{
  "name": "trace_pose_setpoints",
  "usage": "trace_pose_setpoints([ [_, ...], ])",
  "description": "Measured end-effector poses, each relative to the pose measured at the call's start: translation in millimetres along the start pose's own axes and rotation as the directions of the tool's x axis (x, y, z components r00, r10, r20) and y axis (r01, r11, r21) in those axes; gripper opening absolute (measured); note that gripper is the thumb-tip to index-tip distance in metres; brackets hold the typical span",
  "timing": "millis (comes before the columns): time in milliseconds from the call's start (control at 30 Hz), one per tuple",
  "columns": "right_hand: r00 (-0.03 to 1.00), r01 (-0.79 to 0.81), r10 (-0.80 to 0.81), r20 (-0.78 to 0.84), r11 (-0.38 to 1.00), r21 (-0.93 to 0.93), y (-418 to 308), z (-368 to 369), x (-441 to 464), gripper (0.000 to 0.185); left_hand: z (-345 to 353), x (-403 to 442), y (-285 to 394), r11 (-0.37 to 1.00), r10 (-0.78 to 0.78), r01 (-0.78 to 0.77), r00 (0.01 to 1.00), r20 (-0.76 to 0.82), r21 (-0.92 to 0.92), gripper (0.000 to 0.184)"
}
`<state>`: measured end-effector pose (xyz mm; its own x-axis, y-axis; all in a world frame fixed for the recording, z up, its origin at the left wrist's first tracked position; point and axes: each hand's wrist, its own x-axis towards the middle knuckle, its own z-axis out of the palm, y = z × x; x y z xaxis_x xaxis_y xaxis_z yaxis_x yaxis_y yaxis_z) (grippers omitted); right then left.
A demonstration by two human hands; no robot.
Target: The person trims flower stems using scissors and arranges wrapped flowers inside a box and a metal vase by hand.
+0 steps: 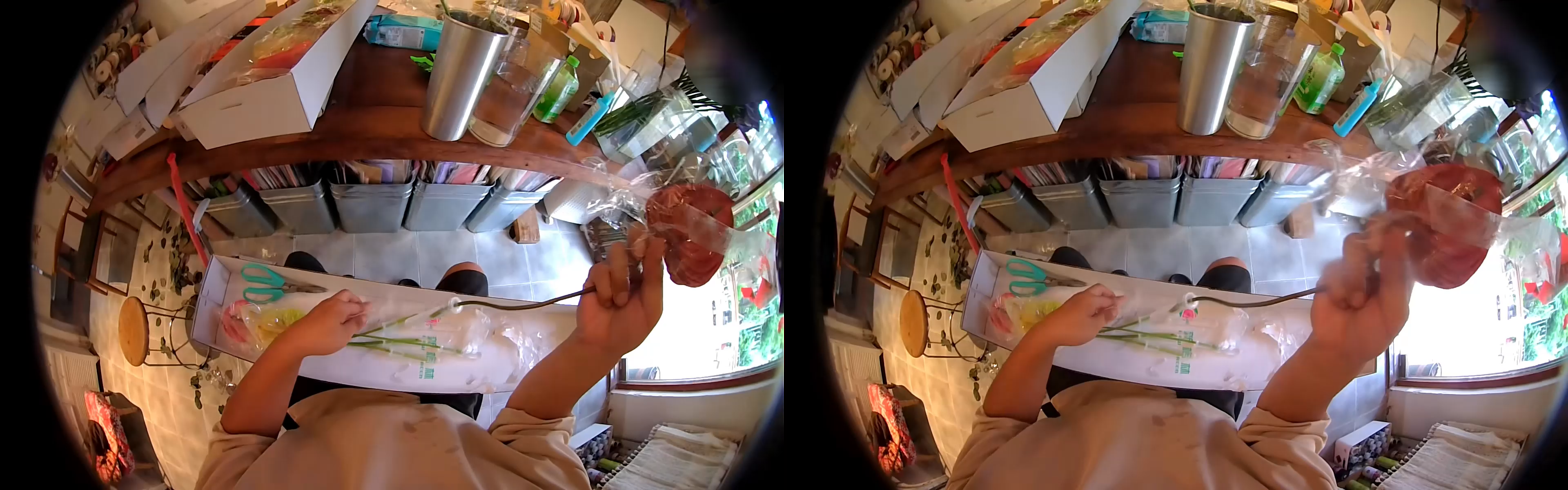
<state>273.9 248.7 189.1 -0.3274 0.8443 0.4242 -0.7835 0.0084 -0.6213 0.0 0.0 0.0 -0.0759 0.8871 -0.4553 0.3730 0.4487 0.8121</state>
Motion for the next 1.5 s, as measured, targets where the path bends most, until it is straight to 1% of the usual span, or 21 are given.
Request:
trace_pose_setpoints([
  [67, 1.0, 0.004, -0.004, -0.003, 1.0, -0.021, 4, 3, -2, 0.023, 0, -16, -6, 0.943, 0.184, -0.206, 0.977, -0.106, -0.26, 0.037],
  [167, 1.0, 0.007, -0.007, 0.02, 1.0, -0.006, -8, 1, 3, 0.02, -5, -8, -12, 0.552, 0.287, -0.36, 0.929, -0.234, -0.752, 0.031],
  [267, 1.0, 0.001, -0.002, 0.008, 0.999, 0.049, -9, 17, 2, 0.019, -18, -6, -26, 0.467, 0.243, -0.434, 0.901, -0.36, -0.771, 0.033],
  [333, 1.0, -0.008, 0.007, 0.009, 0.998, 0.068, -9, 24, 0, 0.023, -5, -1, -11, 0.763, 0.255, -0.486, 0.833, -0.492, -0.427, 0.037],
  [367, 1.0, -0.01, 0.008, 0.02, 0.997, 0.071, -9, 25, -2, 0.022, 4, 3, 1, 0.86, 0.278, -0.459, 0.788, -0.549, -0.223, 0.039],
  [467, 0.997, -0.041, 0.036, 0.062, 0.995, 0.095, -8, 28, -6, 0.022, 9, 8, 69, 0.877, 0.468, -0.46, 0.76, -0.452, 0.134, 0.046],
  [533, 0.993, -0.057, 0.047, 0.113, 0.994, 0.095, -10, 27, -9, 0.021, 17, 30, 90, 0.779, 0.627, -0.525, 0.653, -0.424, 0.343, 0.054],
  [633, 0.979, -0.074, 0.056, 0.195, 0.994, 0.085, -16, 22, -14, 0.02, 18, 59, 127, 0.679, 0.731, -0.689, 0.601, -0.324, 0.254, 0.058],
  [667, 0.959, -0.075, 0.055, 0.279, 0.995, 0.065, -19, 19, -15, 0.019, 20, 65, 129, 0.678, 0.732, -0.711, 0.631, -0.259, 0.186, 0.054],
  [733, 0.953, -0.09, 0.065, 0.296, 0.993, 0.071, -25, 18, -19, 0.02, 27, 77, 132, 0.68, 0.732, -0.732, 0.673, -0.107, 0.042, 0.046],
  [833, 0.953, -0.069, 0.044, 0.298, 0.995, 0.073, -26, 16, -25, 0.024, 27, 77, 129, 0.776, 0.63, -0.63, 0.776, -0.009, -0.039, 0.035],
  [867, 0.953, -0.059, 0.032, 0.3, 0.995, 0.082, -25, 16, -25, 0.024, 39, 83, 118, 0.67, 0.721, -0.736, 0.677, -0.148, -0.097, 0.027],
  [900, 0.953, -0.052, 0.021, 0.304, 0.994, 0.093, -23, 15, -25, 0.025, 41, 81, 116, 0.684, 0.716, -0.725, 0.688, -0.116, -0.076, 0.028],
  [1000, 0.989, 0.008, -0.004, 0.149, 1.0, -0.028, -14, 14, -26, 0.035, 46, 67, 117, 0.712, 0.695, -0.7, 0.714, -0.084, -0.063, 0.031],
  [1100, 0.965, 0.056, -0.061, -0.254, 0.998, -0.026, 15, 42, -35, 0.04, 57, 51, 119, 0.68, 0.703, -0.725, 0.688, -0.18, -0.113, 0.033],
  [1133, 0.997, 0.027, -0.035, -0.071, 0.994, -0.105, 21, 32, -39, 0.045, 60, 48, 118, 0.649, 0.721, -0.753, 0.654, -0.228, -0.108, 0.033],
  [1167, 0.997, -0.033, 0.026, -0.075, 0.996, -0.087, 26, 35, -45, 0.049, 61, 45, 118, 0.619, 0.735, -0.779, 0.62, -0.273, -0.103, 0.034],
  [1233, 0.997, 0.024, -0.022, 0.075, 0.999, -0.033, 43, 30, -50, 0.05, 61, 39, 121, 0.592, 0.766, -0.805, 0.574, -0.29, -0.029, 0.037],
  [1333, 0.992, 0.122, -0.124, -0.018, 0.99, -0.073, 54, 37, -54, 0.054, 64, 39, 117, 0.546, 0.818, -0.831, 0.501, -0.281, 0.106, 0.04],
  [1400, 0.998, 0.04, -0.037, 0.055, 0.998, -0.045, 47, 32, -57, 0.053, 60, 37, 116, 0.528, 0.846, -0.82, 0.484, -0.225, 0.22, 0.041],
  [1500, 0.998, -0.009, 0.013, 0.065, 0.998, -0.063, 43, 30, -58, 0.051, 58, 29, 117, 0.637, 0.758, -0.77, 0.616, -0.211, 0.04, 0.038],
])
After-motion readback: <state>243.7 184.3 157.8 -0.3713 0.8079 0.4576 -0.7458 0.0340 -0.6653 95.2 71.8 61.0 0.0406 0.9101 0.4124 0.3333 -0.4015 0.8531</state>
